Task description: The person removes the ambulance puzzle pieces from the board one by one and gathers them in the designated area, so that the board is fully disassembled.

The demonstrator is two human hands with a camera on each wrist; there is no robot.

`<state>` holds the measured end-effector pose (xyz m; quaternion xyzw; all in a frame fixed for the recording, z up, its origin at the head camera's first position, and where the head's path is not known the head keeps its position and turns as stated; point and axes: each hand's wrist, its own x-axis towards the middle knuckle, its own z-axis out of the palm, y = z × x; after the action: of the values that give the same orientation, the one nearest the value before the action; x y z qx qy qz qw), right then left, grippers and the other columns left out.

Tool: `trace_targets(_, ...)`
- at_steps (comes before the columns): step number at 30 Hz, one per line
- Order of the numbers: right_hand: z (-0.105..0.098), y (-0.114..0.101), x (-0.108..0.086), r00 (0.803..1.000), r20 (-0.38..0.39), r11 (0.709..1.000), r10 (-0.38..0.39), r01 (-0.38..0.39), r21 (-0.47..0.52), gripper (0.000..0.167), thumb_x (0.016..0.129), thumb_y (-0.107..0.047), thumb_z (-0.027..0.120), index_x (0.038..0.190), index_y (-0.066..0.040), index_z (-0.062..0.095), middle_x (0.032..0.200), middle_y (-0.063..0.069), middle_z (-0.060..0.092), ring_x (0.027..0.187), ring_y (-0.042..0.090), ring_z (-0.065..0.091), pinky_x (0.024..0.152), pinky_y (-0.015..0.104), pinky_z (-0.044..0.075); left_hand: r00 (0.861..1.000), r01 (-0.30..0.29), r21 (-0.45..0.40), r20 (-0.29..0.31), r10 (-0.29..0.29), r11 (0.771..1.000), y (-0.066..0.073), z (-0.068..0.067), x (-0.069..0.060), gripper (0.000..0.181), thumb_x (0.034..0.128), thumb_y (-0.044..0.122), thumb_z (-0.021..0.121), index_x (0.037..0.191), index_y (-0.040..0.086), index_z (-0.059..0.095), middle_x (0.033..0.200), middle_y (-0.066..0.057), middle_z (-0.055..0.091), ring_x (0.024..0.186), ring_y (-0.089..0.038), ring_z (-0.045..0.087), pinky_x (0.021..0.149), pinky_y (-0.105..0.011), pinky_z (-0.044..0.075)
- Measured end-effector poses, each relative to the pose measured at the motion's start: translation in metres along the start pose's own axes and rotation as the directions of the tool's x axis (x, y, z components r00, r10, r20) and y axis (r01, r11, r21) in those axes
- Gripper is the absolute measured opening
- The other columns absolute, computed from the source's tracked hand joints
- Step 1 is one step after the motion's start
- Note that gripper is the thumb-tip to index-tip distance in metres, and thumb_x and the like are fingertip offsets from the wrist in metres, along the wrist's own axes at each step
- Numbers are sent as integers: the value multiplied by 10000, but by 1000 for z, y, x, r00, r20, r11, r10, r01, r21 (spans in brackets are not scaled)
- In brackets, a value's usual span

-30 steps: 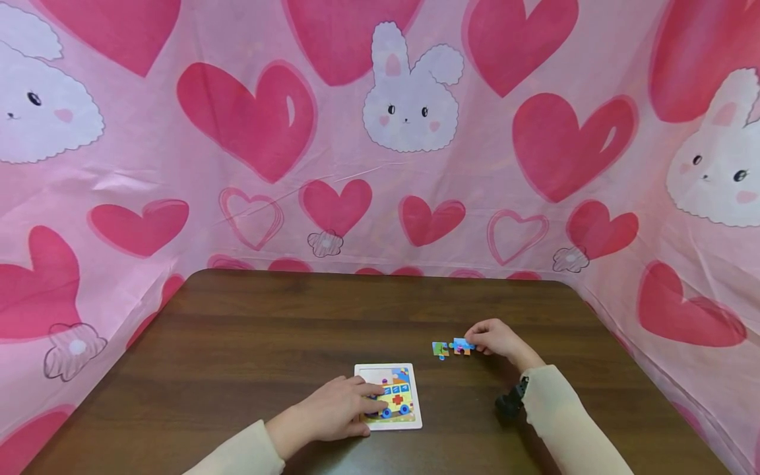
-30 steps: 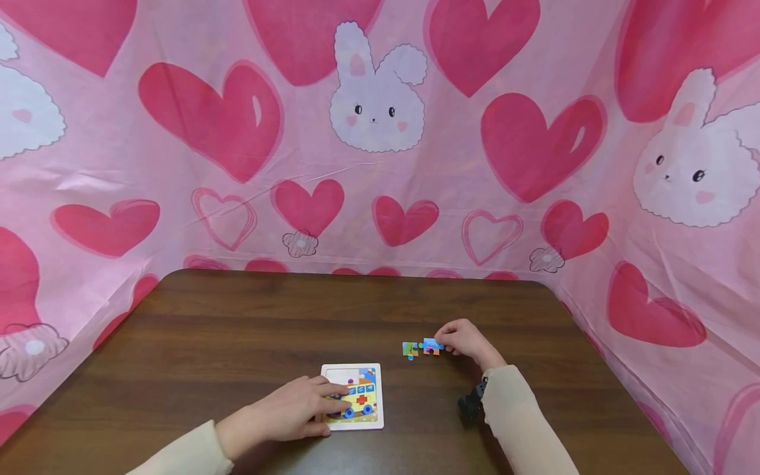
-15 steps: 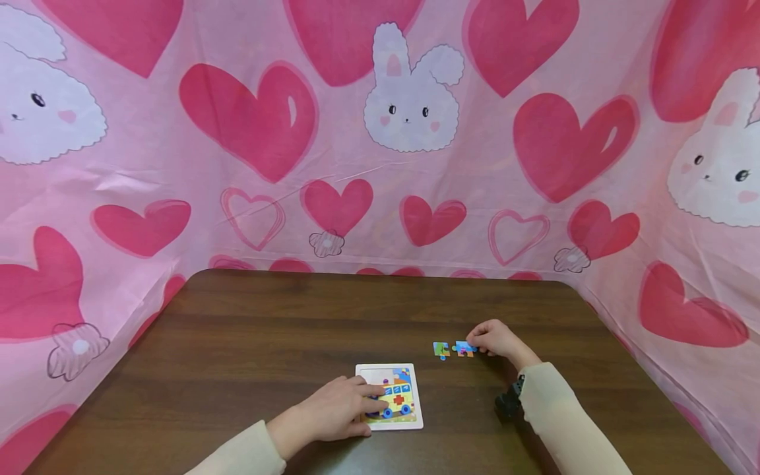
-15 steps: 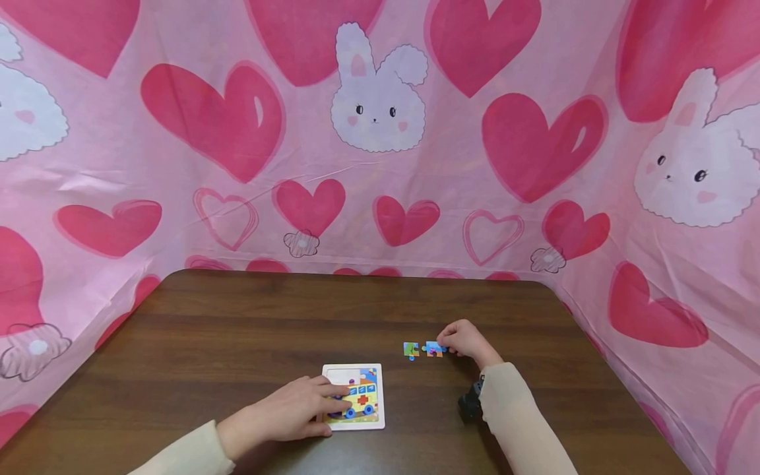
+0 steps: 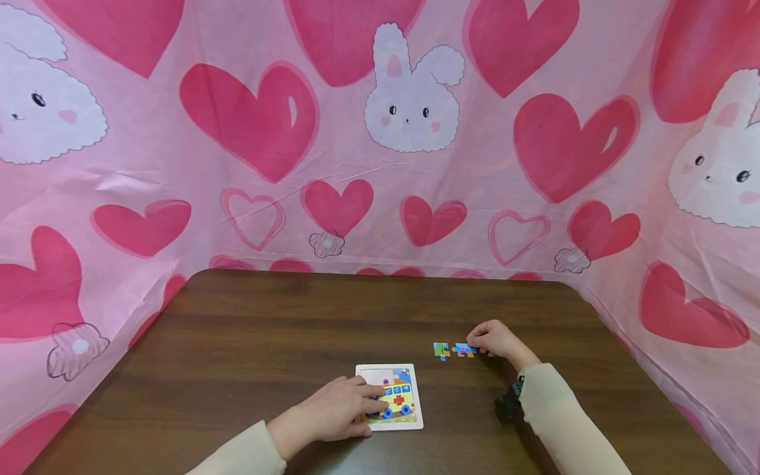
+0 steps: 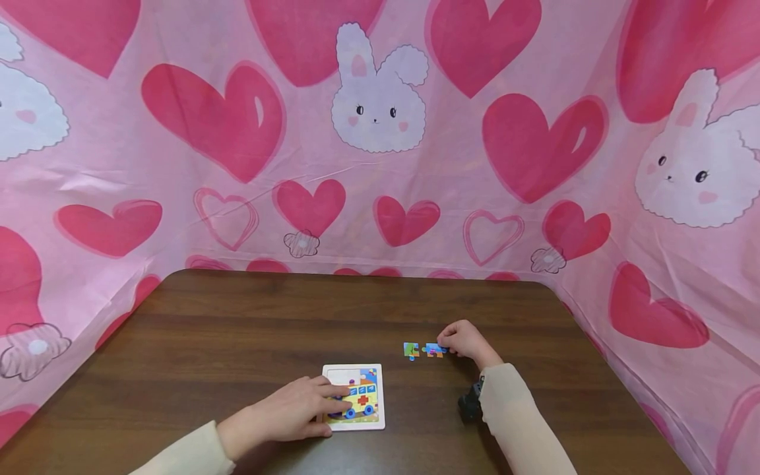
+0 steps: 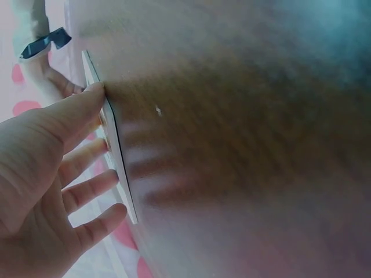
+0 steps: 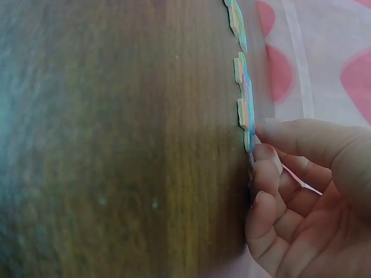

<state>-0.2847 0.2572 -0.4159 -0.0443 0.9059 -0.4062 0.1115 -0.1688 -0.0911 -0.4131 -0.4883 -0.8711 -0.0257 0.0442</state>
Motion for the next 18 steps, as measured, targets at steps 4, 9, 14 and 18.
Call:
trace_targets(4,0,-3,0,1000,-12,1000,0,0,10,103,860,-70,627,878,19,676,694,25,551,592,172,477,525,282,428,1000,0,-5,4,0,1000,-1,0,0,398,821,386,674,1191,246,638,1249,42,556,1048,-118,496,714,-249,417)
trace_targets(9,2,-15,-1,997,-44,998,-61,62,34,117,858,-68,629,911,34,643,702,74,559,595,180,491,529,293,443,1000,3,-10,14,-3,1000,-1,0,0,400,826,387,667,1199,248,633,1261,42,548,1047,-118,496,728,-256,422)
trace_targets(14,9,-37,-6,984,-39,983,-171,173,61,175,864,-74,622,959,73,627,760,127,596,621,239,537,548,321,467,1000,10,-11,22,-10,1000,-1,-1,0,399,831,385,663,1204,250,630,1268,40,543,1051,-117,494,736,-260,424)
trace_targets(18,18,-52,-11,967,-20,964,-254,255,81,194,863,-81,627,964,84,622,770,110,612,670,295,571,600,364,495,1000,12,-10,19,-12,1000,0,-1,0,401,829,385,664,1205,250,630,1267,39,544,1048,-116,494,723,-256,421)
